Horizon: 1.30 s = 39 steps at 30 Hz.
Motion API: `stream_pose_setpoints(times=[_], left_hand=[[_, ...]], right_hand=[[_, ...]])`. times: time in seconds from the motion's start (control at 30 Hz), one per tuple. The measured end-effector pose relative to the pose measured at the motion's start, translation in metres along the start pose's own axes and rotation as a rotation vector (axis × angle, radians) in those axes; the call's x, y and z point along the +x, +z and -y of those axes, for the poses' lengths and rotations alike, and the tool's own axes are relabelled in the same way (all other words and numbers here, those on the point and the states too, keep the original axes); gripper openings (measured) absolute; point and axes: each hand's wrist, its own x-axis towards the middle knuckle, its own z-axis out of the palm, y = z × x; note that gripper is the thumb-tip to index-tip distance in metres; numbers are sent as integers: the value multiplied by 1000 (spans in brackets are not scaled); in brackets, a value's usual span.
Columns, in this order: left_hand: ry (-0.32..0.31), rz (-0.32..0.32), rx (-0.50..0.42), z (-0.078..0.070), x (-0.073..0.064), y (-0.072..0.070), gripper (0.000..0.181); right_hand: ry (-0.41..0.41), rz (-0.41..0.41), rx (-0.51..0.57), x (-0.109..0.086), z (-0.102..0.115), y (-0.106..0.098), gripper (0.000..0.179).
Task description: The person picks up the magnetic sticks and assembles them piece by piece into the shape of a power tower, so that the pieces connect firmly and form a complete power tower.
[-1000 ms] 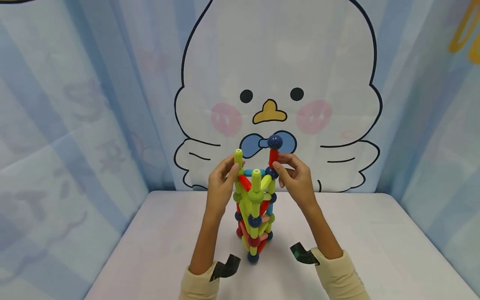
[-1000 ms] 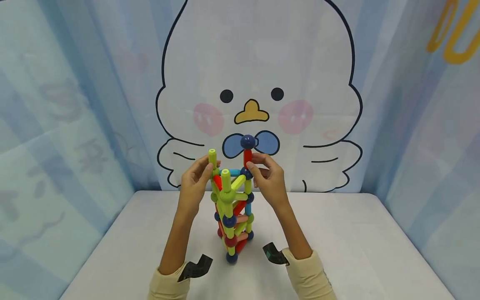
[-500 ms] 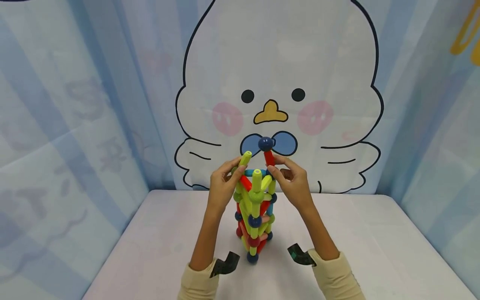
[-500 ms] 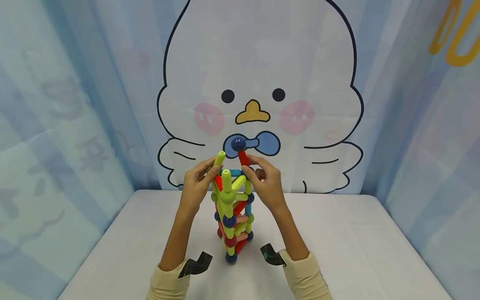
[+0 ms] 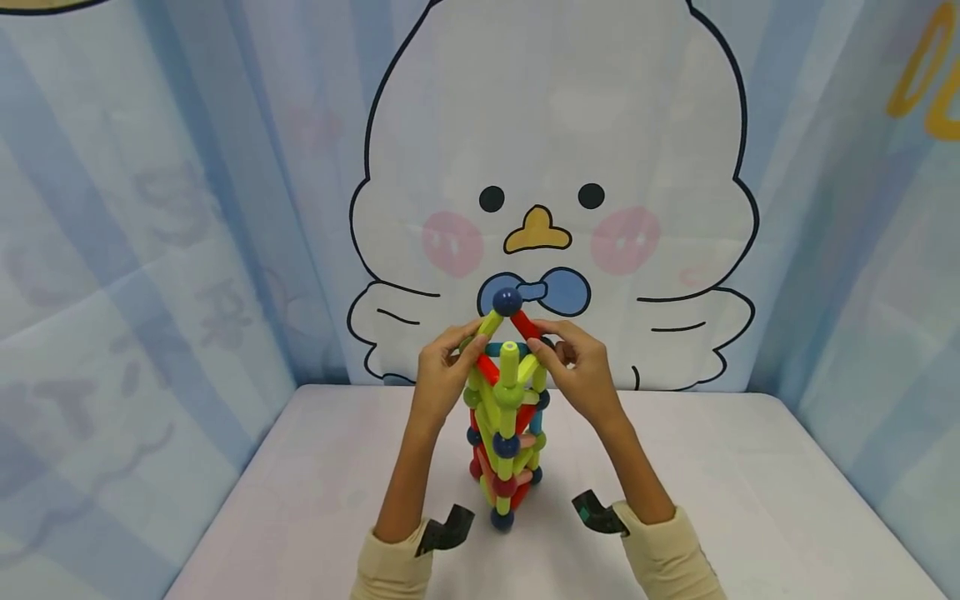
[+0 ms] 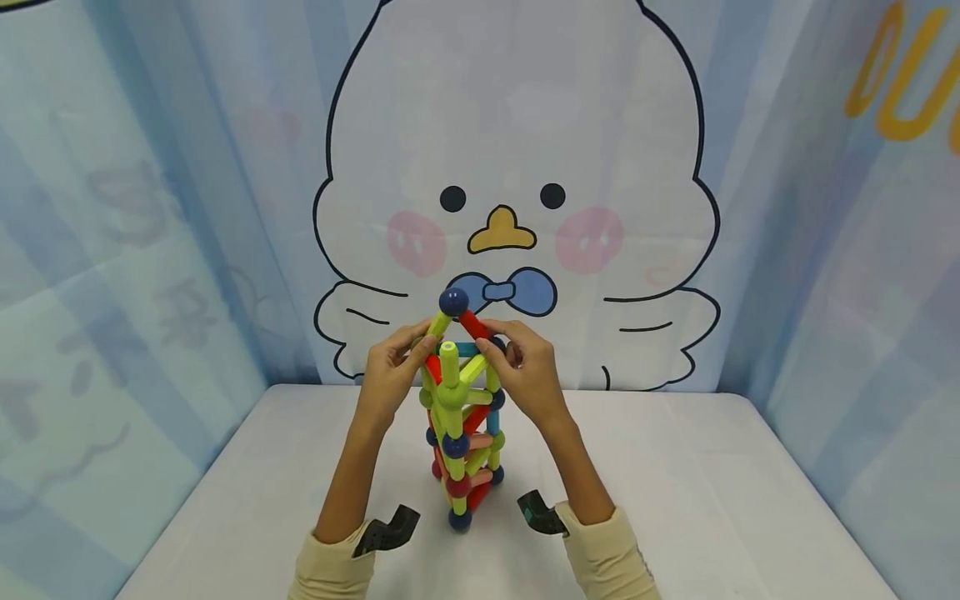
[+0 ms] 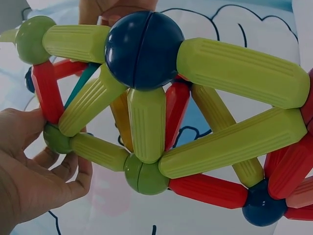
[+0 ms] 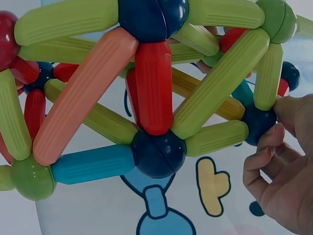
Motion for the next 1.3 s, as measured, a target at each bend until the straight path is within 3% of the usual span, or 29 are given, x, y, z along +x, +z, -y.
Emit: stream_pose_setpoints(times=[0.1, 0.17, 0.3, 0.4, 0.47, 0.57, 0.8, 0.93, 1.1, 1.3], left_hand=[[-21, 4, 9, 0, 1, 0, 35], [-34, 6, 18, -1, 2, 1, 34], [-31, 19, 22, -1, 1, 2, 33], [-23, 32, -11, 1, 0, 2, 33], [-20, 39, -44, 1, -1, 2, 33], [-22, 49, -88, 2, -1, 2, 34], [-56, 103, -137, 4, -1, -1, 34], [-60, 137, -151, 6, -4, -4, 32], [-73, 162, -175, 7, -6, -6, 32], [-72, 179, -236, 6, -4, -5, 34]], right_hand=[[2, -41, -7, -1, 0, 2, 28], [-25, -117, -2, -4, 1, 6, 27], [-148, -264, 42, -15, -6, 18, 24], [-222, -247, 80, -23, -9, 27, 28], [-222, -200, 98, -26, -5, 32, 31], [-147, -163, 103, -30, 2, 37, 30], [109, -160, 140, -31, 25, 41, 21], [214, -149, 173, -32, 36, 39, 23], [253, -144, 176, -33, 30, 41, 23], [205, -143, 182, -31, 41, 37, 23]])
